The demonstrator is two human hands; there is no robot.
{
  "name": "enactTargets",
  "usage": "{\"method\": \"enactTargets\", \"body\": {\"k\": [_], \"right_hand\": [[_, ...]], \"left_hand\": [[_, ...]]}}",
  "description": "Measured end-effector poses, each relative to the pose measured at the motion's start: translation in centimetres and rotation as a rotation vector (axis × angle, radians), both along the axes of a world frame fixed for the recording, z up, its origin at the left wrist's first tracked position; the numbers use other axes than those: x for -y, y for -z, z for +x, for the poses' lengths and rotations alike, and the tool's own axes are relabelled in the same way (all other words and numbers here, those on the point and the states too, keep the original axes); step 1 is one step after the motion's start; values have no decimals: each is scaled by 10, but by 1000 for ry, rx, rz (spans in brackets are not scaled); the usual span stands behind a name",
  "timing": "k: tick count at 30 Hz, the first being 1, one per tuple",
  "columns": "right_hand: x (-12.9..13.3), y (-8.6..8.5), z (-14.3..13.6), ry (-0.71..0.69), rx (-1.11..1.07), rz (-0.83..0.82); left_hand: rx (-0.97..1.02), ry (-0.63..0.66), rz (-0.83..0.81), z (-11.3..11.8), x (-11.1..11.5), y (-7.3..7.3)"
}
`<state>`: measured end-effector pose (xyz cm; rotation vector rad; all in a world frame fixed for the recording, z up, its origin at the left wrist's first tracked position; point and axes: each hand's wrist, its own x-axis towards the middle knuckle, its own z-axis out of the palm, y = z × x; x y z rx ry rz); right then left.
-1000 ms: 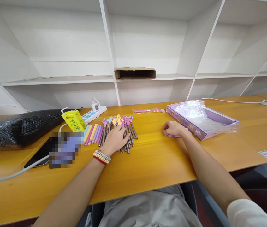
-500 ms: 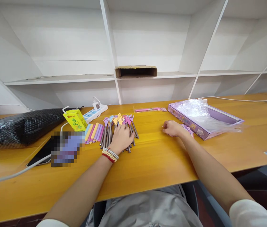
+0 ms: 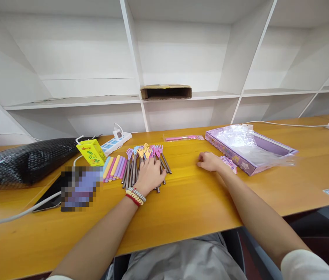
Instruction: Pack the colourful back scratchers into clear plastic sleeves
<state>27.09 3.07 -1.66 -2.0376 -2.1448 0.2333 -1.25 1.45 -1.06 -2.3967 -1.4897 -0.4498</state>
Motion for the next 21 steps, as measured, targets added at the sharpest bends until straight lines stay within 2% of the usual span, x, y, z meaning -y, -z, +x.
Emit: {"method": "enactTargets", "body": {"k": [5, 12, 19, 21], "right_hand": [[1, 0, -3, -13, -13, 5], [7, 3, -25, -217, -43, 122], [5, 3, -26, -250, -76, 133], [6, 4, -30, -295, -101, 157]], "left_hand": [[7, -16, -20, 0, 2, -1], [-10, 3, -13, 1, 5, 0], [21, -20, -31, 4, 5, 5], [34, -27, -54, 5, 4, 7]]}}
